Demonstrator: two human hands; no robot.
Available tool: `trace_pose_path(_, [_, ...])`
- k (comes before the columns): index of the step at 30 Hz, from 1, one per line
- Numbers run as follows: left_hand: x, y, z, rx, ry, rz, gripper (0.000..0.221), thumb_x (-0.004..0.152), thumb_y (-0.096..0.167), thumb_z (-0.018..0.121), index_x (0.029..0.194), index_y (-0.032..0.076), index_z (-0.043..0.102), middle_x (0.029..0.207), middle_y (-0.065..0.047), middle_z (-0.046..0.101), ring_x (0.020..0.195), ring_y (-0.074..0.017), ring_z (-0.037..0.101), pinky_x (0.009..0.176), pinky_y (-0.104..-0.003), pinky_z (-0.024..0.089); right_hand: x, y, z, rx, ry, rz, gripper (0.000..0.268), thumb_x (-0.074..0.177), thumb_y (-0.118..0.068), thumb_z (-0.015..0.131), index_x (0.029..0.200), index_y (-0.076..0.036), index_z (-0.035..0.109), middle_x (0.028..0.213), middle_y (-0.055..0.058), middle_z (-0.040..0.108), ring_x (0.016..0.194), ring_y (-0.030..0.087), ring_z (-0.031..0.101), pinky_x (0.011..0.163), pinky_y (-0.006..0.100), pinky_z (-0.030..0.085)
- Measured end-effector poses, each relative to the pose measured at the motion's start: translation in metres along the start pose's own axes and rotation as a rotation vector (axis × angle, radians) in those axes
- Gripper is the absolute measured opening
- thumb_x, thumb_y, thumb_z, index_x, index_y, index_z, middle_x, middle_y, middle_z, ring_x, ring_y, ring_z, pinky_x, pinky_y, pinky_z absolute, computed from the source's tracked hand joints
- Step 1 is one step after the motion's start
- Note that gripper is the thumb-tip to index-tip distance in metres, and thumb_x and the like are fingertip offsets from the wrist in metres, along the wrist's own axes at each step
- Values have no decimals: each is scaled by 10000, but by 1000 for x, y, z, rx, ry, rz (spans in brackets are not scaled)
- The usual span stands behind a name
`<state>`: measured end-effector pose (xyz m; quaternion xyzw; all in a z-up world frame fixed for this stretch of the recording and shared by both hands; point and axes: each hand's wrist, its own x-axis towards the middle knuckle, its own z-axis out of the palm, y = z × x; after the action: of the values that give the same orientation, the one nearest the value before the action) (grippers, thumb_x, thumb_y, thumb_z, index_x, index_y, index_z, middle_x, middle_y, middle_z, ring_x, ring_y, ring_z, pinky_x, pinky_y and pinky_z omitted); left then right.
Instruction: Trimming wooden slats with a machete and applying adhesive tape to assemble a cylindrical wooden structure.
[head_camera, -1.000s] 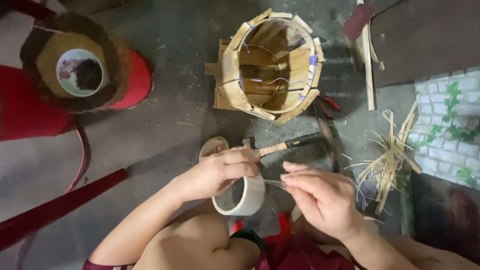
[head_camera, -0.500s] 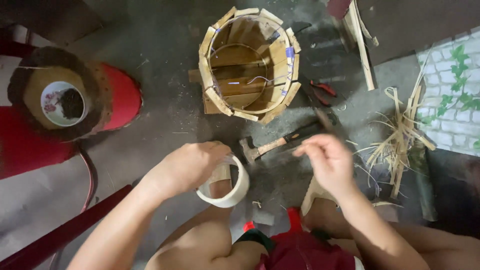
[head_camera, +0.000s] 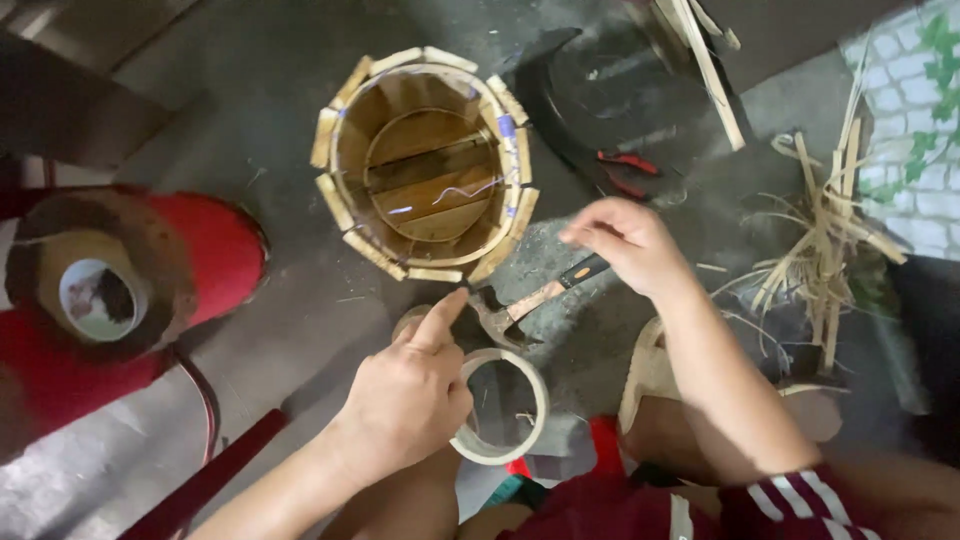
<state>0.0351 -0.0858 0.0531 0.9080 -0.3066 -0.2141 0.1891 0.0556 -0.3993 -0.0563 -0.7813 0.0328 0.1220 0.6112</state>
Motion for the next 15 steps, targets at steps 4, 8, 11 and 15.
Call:
trace_pose_path(4, [7, -2, 15, 151, 57, 77, 119, 767, 115, 617, 817, 23, 672, 1639, -86, 331, 892, -253, 675, 289, -384, 511, 15, 27, 8, 187, 43, 15, 85, 999, -38, 647, 1034, -99, 696, 981, 35, 753, 904, 127, 708, 870, 258, 594])
trace_pose_path(8, [14, -4, 15, 87, 141, 34, 84, 711, 50, 590, 787, 66, 622, 1627, -70, 360, 779, -294, 647, 308, -378, 464, 25, 35, 7, 164, 94, 5, 105, 1002, -38, 646, 1053, -116, 693, 976, 17, 728, 878, 110, 689, 824, 241, 559])
trace_pose_path(11, [17, -7, 8, 55, 153, 2, 88, 676, 25, 557, 649, 87, 502, 1597, -74, 439, 478, -268, 557, 296, -356, 403, 32, 42, 11, 182, 108, 3, 102, 998, -39, 652, 1053, -112, 698, 988, 13, 725, 861, 97, 666, 804, 234, 544])
trace_pose_path(15, [20, -9, 2, 18, 66, -41, 143, 716, 51, 554, 627, 68, 444, 1610, -98, 422, 362, -239, 514, 293, -352, 400, 41, 38, 12, 168, 80, 10, 112, 995, -43, 666, 1032, -143, 702, 970, -26, 724, 815, 72, 620, 762, 226, 501])
